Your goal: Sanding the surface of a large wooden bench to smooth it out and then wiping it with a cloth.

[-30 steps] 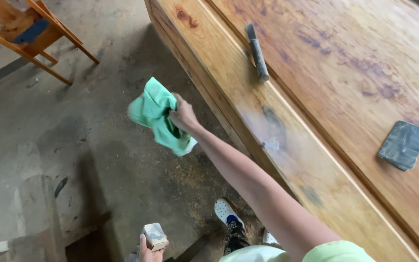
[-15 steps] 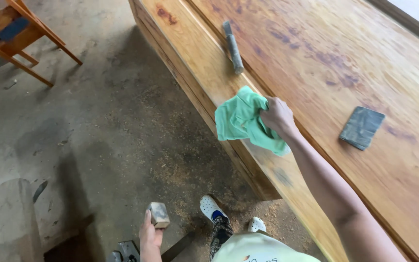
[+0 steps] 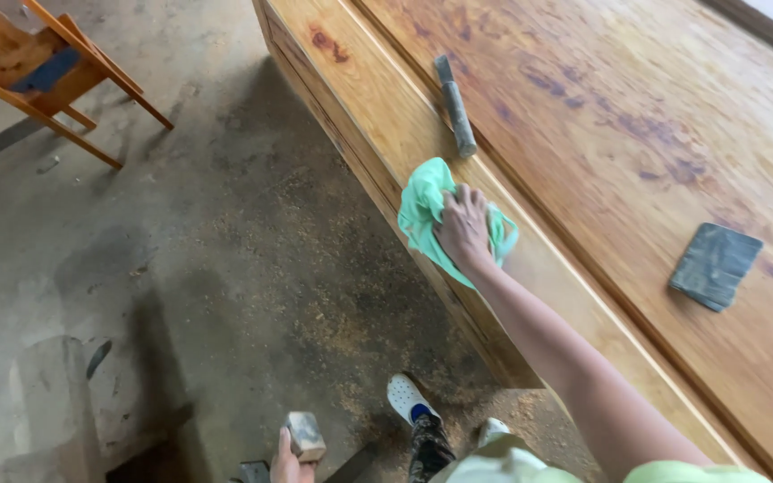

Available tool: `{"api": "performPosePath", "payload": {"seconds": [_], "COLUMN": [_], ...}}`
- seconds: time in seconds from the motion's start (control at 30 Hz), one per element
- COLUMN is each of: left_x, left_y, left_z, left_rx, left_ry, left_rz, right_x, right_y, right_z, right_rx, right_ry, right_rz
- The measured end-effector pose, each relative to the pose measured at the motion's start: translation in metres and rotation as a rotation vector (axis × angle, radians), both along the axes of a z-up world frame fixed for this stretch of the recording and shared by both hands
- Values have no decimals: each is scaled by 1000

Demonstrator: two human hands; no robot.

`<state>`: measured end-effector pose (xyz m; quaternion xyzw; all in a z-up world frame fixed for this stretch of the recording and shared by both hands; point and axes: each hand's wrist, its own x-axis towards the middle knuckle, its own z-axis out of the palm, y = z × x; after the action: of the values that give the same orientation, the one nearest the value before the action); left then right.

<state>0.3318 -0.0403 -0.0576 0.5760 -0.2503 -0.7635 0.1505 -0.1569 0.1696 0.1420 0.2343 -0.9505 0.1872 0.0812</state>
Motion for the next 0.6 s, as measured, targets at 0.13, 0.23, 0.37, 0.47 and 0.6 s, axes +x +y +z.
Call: {"api": "performPosePath", "payload": {"seconds": [0.13,0.23,0.37,0.47,0.6], "left_x": [6,1,16,20,24], "left_y": [-50,-71,-69,-53,-25], "left_z": [-21,-23,-22,-26,-34], "left_rx": [-3,-27,-32,-27,-27], "left_ry": [27,50,54,72,105], "left_rz": [-63,-53,-40,-42,-45], "right_x": [-62,-100,-109,-84,-5], "right_y": [-73,-109,-111,-78,-5], "right_z": [-32,-40,-53,-47,-11], "right_rx": [-36,-57,-51,-5,-10], "right_ry": [100,125,104,96,64], "right_rz": [13,46,50,59,119]}}
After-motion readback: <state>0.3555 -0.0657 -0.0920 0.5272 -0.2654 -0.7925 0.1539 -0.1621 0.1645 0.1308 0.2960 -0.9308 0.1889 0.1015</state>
